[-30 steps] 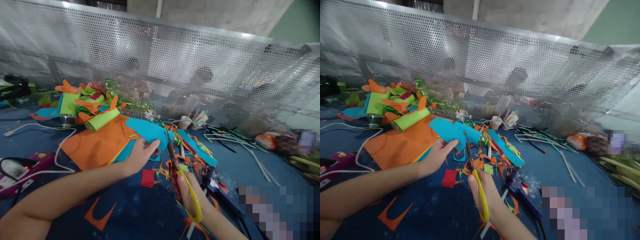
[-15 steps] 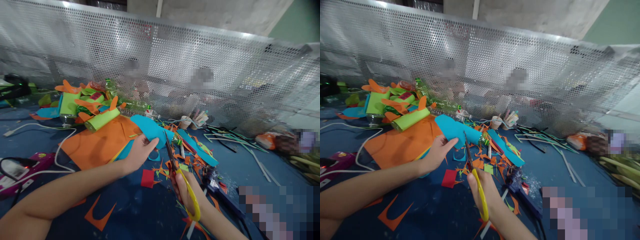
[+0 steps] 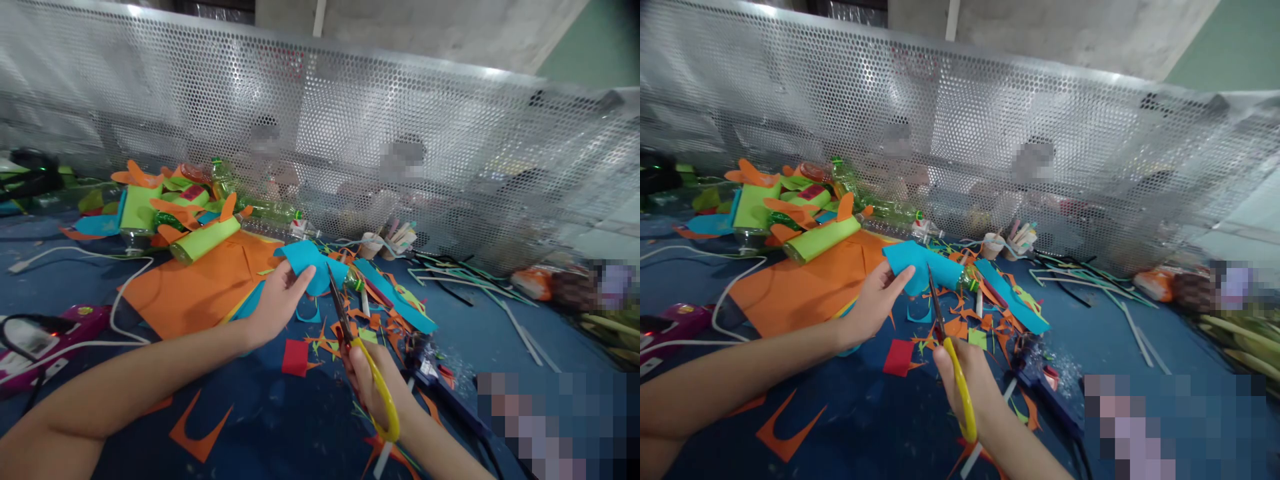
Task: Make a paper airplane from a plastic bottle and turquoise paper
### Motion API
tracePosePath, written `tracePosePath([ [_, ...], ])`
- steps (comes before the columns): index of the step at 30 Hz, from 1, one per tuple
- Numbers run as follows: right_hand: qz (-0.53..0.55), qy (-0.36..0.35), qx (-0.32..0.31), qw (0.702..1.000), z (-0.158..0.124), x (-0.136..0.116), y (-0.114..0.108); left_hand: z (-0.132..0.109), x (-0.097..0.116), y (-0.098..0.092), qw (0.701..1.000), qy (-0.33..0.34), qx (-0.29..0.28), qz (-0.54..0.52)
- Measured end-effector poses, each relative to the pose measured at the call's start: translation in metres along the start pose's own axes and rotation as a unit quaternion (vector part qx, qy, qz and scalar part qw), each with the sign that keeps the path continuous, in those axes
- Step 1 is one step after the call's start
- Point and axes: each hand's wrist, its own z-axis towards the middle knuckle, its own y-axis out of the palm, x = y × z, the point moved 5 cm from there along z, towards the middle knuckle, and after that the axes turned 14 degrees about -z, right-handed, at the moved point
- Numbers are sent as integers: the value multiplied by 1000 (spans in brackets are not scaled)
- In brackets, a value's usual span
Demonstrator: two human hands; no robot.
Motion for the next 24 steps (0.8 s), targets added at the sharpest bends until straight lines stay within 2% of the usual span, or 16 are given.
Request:
tracePosePath([
  [3, -5, -5, 1, 1000, 1, -1, -1, 1, 2, 0, 999, 37, -9, -21],
  [11, -24, -1, 23, 999, 2, -7, -7, 4, 3, -1, 997, 60, -31, -24],
  [17, -59, -53, -45, 996, 4, -10, -7, 5, 4, 2, 995, 79, -67, -15],
  [24, -73, -69, -47, 994, 3, -11, -5, 0, 1, 2, 995, 61, -57, 59],
])
